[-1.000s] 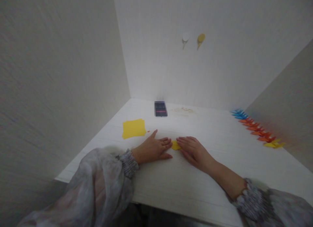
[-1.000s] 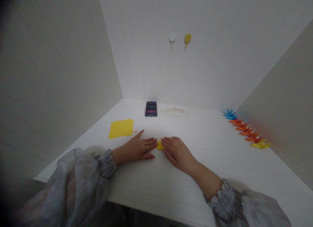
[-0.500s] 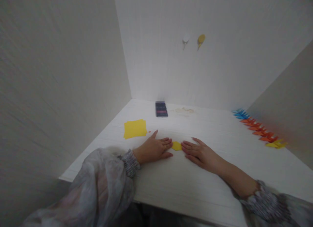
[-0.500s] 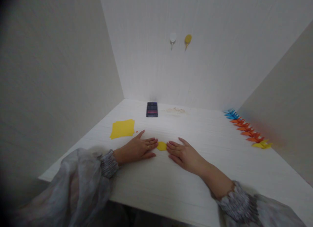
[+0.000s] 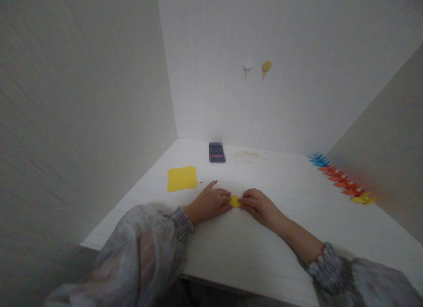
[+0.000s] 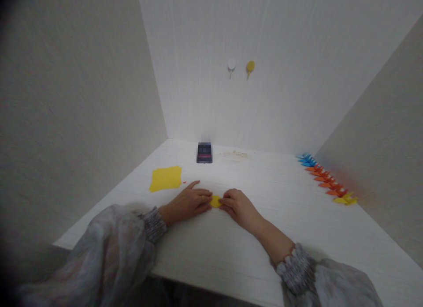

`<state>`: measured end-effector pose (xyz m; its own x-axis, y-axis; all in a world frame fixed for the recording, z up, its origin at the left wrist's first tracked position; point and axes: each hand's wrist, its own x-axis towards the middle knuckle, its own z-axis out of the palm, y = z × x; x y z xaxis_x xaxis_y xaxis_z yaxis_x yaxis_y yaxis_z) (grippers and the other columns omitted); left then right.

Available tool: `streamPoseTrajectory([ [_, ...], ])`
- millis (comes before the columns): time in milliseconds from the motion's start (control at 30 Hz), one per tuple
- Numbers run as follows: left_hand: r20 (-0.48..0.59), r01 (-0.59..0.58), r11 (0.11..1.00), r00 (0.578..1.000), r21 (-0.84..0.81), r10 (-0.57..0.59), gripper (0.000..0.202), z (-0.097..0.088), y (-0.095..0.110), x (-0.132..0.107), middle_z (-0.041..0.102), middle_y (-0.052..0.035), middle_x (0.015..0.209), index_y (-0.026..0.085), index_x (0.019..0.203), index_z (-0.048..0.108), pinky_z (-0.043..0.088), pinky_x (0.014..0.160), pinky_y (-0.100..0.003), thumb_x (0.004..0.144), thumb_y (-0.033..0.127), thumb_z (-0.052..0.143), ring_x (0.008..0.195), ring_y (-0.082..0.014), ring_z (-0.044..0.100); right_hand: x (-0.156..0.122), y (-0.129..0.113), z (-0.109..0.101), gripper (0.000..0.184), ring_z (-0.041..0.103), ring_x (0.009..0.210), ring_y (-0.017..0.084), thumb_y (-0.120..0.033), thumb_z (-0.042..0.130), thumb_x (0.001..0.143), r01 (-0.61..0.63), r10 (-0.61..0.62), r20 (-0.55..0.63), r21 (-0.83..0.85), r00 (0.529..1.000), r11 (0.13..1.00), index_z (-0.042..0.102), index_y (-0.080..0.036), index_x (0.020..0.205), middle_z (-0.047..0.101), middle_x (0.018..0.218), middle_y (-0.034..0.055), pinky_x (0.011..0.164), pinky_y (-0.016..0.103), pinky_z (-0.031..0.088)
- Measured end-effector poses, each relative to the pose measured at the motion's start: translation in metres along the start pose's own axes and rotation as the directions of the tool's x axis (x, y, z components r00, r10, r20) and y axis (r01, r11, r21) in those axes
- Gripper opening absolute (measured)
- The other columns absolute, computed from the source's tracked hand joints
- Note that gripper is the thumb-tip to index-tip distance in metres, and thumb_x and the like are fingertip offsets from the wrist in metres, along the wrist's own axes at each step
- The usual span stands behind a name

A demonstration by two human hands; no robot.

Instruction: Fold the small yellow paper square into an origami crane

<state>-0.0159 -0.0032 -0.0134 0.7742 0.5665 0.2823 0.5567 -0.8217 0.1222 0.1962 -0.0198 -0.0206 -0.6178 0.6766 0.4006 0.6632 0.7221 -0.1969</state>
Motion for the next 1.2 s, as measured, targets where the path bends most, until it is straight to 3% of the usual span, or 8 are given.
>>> streamPoseTrajectory([
  [100, -0.033, 0.016, 0.999, 0.999, -0.037, -0.017, 0.028, -0.001, 0.001, 0.003, 0.059, -0.0036, 0.103, 0.020, 0.096, 0.057, 0.020, 0.097, -0.041, 0.080, 0.037, 0.041, 0.096, -0.0150, 0.052, 0.001, 0.001, 0.002, 0.022, 0.052, 0.079, 0.018, -0.027, 0.044, 0.082, 0.004, -0.004, -0.006, -0.010, 1.000, 1.000, 0.063, -0.020, 0.091, 0.058, 0.085, 0.0074, 0.069, 0.032, 0.043],
  [300, -0.044, 0.007, 0.980, 0.999, -0.201, -0.016, 0.022, -0.001, 0.008, 0.007, 0.059, -0.0029, 0.089, 0.019, 0.090, 0.060, 0.039, 0.078, -0.026, 0.080, 0.030, 0.043, 0.085, -0.0129, 0.050, 0.004, -0.005, 0.001, 0.024, 0.052, 0.080, 0.017, -0.025, 0.040, 0.083, 0.030, -0.031, -0.023, -0.036, 0.999, 0.999, 0.064, -0.020, 0.088, 0.059, 0.085, 0.0066, 0.071, 0.032, 0.041],
  [600, -0.046, 0.062, 0.969, 0.996, -0.240, -0.075, 0.023, 0.005, 0.004, 0.008, 0.057, -0.0028, 0.083, 0.017, 0.083, 0.060, 0.040, 0.073, -0.024, 0.080, 0.032, 0.042, 0.079, -0.0123, 0.050, 0.003, -0.006, 0.004, 0.021, 0.051, 0.083, 0.018, -0.025, 0.043, 0.081, 0.025, -0.029, -0.069, -0.054, 0.997, 0.998, 0.064, -0.019, 0.084, 0.058, 0.088, 0.0074, 0.073, 0.033, 0.039],
  [800, -0.039, 0.098, 0.970, 0.993, -0.223, -0.110, 0.024, 0.009, 0.002, 0.009, 0.058, -0.0027, 0.082, 0.017, 0.084, 0.059, 0.040, 0.072, -0.025, 0.081, 0.029, 0.039, 0.077, -0.0124, 0.051, 0.004, -0.008, 0.005, 0.021, 0.050, 0.077, 0.018, -0.027, 0.044, 0.081, 0.004, -0.005, -0.026, -0.031, 1.000, 1.000, 0.062, -0.018, 0.083, 0.056, 0.079, 0.0064, 0.069, 0.033, 0.039],
  [1200, -0.019, 0.086, 0.981, 0.996, -0.172, -0.091, 0.020, 0.008, 0.003, 0.009, 0.057, -0.0041, 0.082, 0.015, 0.081, 0.058, 0.041, 0.072, -0.025, 0.080, 0.024, 0.040, 0.077, -0.0134, 0.051, 0.013, -0.005, 0.011, 0.014, 0.051, 0.073, 0.015, -0.020, 0.043, 0.081, -0.080, 0.060, 0.099, 0.205, 0.993, 0.976, 0.056, -0.018, 0.078, 0.052, 0.078, 0.0042, 0.066, 0.027, 0.044],
])
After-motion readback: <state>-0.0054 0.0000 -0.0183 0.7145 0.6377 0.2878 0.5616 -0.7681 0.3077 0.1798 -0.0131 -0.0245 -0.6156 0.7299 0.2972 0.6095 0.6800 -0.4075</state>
